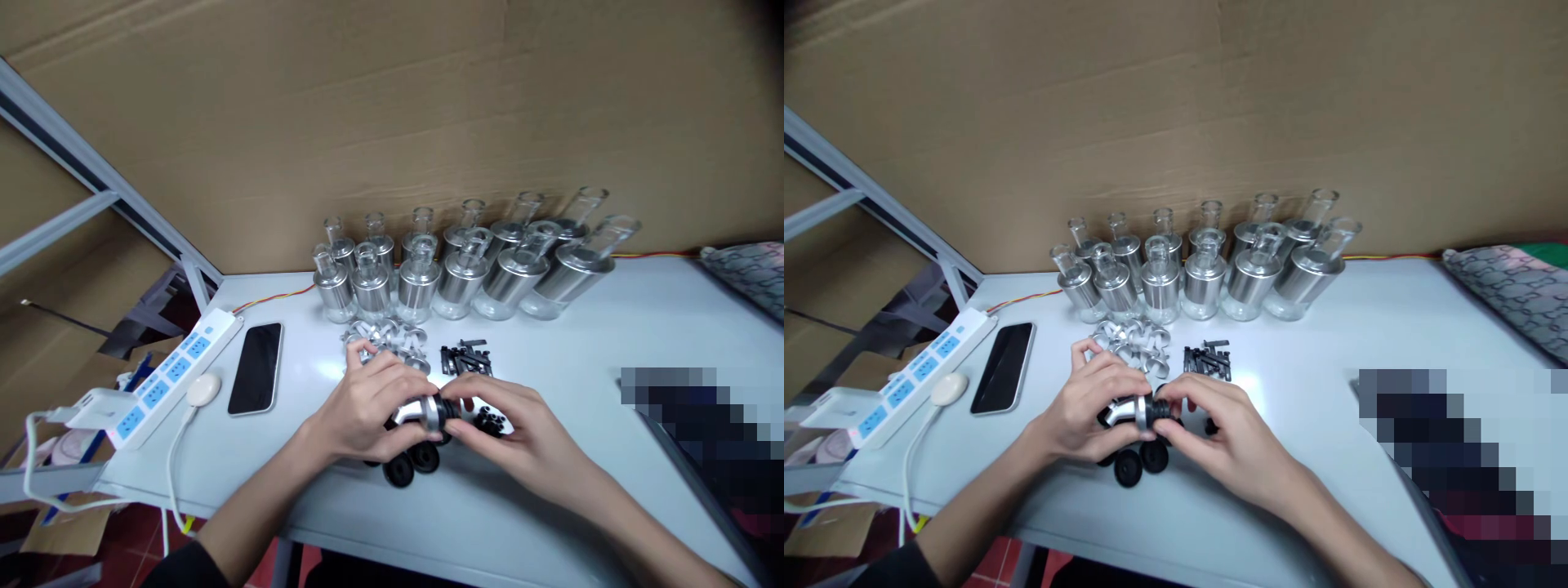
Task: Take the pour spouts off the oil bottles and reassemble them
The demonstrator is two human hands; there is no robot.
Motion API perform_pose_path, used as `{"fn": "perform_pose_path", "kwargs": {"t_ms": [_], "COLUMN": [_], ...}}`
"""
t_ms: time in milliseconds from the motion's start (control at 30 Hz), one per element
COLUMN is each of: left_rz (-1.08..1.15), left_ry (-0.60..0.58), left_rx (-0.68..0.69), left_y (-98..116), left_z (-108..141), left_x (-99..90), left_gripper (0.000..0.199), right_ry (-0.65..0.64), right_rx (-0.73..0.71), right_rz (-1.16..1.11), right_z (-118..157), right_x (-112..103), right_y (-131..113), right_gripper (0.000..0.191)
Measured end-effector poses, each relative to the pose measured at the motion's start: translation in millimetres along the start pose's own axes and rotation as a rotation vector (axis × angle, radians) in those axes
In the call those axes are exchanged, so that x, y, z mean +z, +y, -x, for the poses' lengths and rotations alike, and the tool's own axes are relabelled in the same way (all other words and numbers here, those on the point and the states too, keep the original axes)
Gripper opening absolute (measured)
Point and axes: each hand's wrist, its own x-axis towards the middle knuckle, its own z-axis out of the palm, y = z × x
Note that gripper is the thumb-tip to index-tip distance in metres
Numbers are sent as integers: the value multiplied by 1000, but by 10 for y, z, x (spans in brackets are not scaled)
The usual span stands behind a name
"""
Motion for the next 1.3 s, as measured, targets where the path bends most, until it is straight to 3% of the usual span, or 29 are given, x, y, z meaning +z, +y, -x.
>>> {"fn": "perform_pose_path", "kwargs": {"t_ms": [467,667,833,1033,1100,1233,1300], "left_rz": [155,-43,-78,83,118,168,209], "left_ry": [-52,72,-122,-137,-92,272,387], "left_rx": [-173,-499,-545,-559,-551,-594,-663], "left_y": [-64,-385,-508,-571,-584,-585,-580], "left_z": [8,75,133,186,206,252,274], "left_x": [-1,-118,16,78,89,226,322], "left_gripper": [42,37,22,32,30,26,27], "right_ry": [87,196,172,114,93,-50,-161], "right_rx": [-127,19,50,107,108,34,39], "right_rz": [87,198,192,206,204,156,139], "right_z": [-20,-23,-14,1,6,9,7], "right_x": [-16,-119,-97,-63,-62,-57,-50], "right_y": [21,136,137,140,142,104,76], "right_gripper": [11,17,20,19,16,17,22]}}
